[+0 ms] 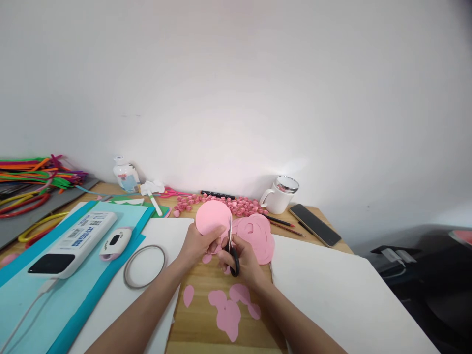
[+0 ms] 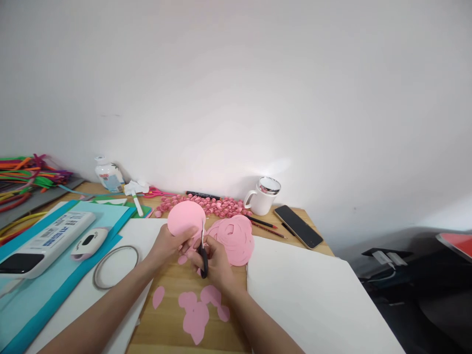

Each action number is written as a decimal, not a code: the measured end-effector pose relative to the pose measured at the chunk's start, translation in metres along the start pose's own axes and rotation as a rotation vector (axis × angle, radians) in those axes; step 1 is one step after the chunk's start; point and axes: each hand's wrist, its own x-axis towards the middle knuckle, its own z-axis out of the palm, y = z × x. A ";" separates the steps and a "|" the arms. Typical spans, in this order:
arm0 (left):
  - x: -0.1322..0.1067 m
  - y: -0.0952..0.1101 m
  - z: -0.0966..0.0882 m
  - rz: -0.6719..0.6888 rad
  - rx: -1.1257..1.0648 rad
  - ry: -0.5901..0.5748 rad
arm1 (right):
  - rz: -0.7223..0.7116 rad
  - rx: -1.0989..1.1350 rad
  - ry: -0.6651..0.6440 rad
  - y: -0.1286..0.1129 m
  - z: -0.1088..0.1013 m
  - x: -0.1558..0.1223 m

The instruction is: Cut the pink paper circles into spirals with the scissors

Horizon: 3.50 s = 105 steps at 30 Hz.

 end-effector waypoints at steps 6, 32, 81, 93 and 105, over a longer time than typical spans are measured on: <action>-0.001 0.002 -0.001 0.016 0.058 -0.007 | -0.071 -0.028 0.021 -0.005 0.000 0.000; 0.000 0.003 -0.003 -0.027 0.002 -0.031 | -0.099 0.005 0.044 -0.006 0.001 -0.001; 0.003 -0.009 -0.003 -0.008 -0.068 -0.187 | -0.049 0.002 0.090 -0.006 0.002 0.000; 0.003 -0.006 -0.006 0.005 0.034 -0.168 | -0.075 0.010 0.055 -0.003 -0.004 0.002; 0.004 -0.004 -0.008 0.014 0.035 -0.154 | -0.013 0.085 0.082 -0.004 -0.002 0.001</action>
